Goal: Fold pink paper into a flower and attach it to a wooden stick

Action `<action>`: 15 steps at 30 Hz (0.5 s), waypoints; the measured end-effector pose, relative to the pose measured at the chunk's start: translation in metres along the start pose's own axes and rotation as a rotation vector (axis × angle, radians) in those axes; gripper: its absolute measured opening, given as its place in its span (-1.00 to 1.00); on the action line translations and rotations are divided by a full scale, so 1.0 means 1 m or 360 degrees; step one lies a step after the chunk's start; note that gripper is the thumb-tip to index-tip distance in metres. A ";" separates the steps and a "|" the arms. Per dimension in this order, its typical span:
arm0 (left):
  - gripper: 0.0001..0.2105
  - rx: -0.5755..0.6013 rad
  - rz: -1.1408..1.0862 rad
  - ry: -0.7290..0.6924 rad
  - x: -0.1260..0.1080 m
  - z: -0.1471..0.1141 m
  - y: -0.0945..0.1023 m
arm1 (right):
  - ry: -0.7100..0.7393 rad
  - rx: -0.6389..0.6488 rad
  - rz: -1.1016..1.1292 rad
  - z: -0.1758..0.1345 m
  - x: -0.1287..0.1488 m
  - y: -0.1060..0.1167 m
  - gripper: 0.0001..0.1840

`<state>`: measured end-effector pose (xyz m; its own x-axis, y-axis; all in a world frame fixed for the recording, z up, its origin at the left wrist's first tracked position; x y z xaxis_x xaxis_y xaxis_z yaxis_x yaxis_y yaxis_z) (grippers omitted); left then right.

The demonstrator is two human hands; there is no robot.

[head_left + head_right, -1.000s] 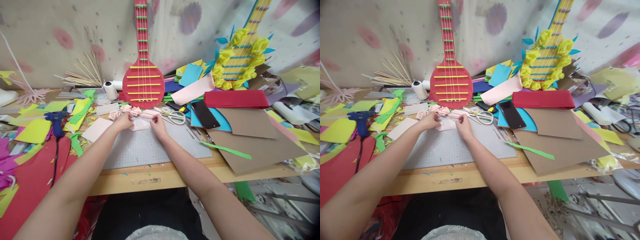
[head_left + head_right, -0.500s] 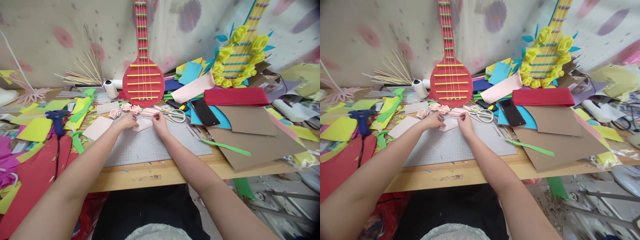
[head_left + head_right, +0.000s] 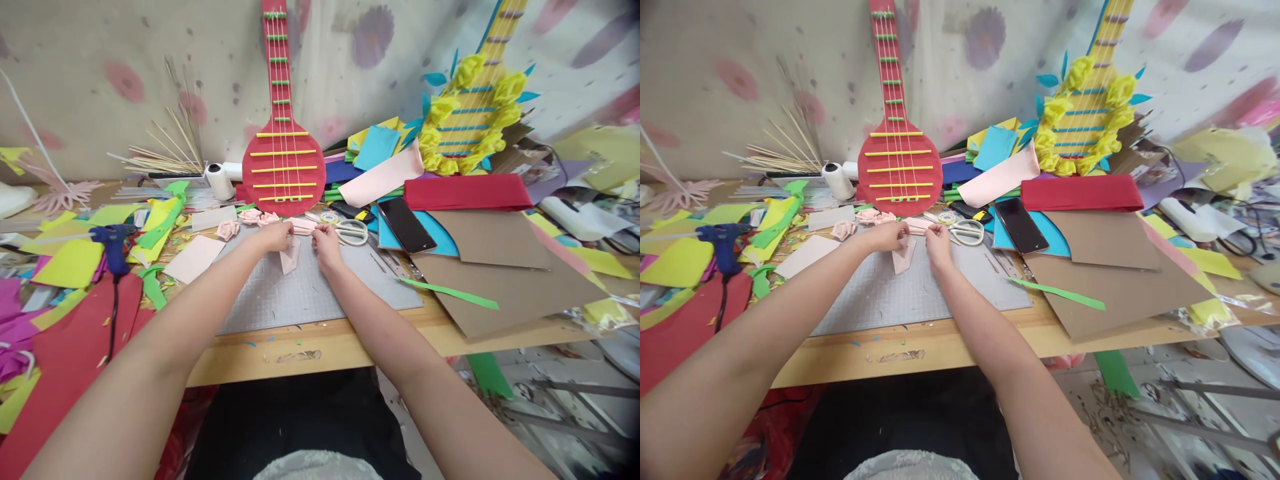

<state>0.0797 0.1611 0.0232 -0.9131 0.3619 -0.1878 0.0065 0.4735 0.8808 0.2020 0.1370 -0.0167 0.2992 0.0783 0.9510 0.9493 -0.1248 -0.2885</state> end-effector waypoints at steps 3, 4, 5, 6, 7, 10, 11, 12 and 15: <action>-0.57 0.0049 -0.0090 -0.0008 0.004 -0.002 -0.002 | 0.0006 0.0005 -0.0016 0.000 0.000 0.000 -0.80; -0.60 0.0051 -0.0137 -0.0025 0.005 -0.004 -0.003 | 0.0007 0.0007 -0.0021 0.000 0.000 0.000 -0.80; -0.63 0.0042 -0.0193 -0.0041 0.007 -0.006 -0.004 | 0.0007 0.0010 -0.0029 0.000 0.000 0.000 -0.81; -0.67 0.0027 -0.0256 -0.0054 0.009 -0.008 -0.004 | 0.0005 0.0014 -0.0040 0.000 0.000 -0.001 -0.81; -0.71 0.0009 -0.0325 -0.0067 0.011 -0.010 -0.004 | 0.0006 0.0018 -0.0055 0.000 0.001 -0.001 -0.81; -0.83 0.0070 -0.0596 -0.0119 0.016 -0.016 -0.009 | 0.0021 0.0036 -0.0107 -0.001 0.002 -0.002 -0.81; -0.86 0.0130 -0.0697 -0.0137 0.017 -0.019 -0.013 | 0.0032 0.0042 -0.0120 -0.001 0.003 -0.003 -0.81; -0.88 0.0193 -0.0798 -0.0152 0.017 -0.022 -0.017 | 0.0044 0.0052 -0.0132 -0.001 0.003 -0.003 -0.81; -0.86 0.0186 -0.1105 -0.0172 0.021 -0.034 -0.019 | 0.0059 0.0075 -0.0181 0.001 0.002 -0.004 -0.81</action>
<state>0.0462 0.1327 0.0171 -0.6767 0.0203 -0.7360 -0.5129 0.7042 0.4910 0.1990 0.1386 -0.0142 0.1863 0.0525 0.9811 0.9807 -0.0704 -0.1824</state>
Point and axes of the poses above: each hand's wrist, its own z-axis towards the middle knuckle, its own y-axis out of the back of the hand, x = y × z, the point moved 10 cm from there along z, towards the middle knuckle, and after that the axes turned 12 degrees about x, right-handed, at the moved point
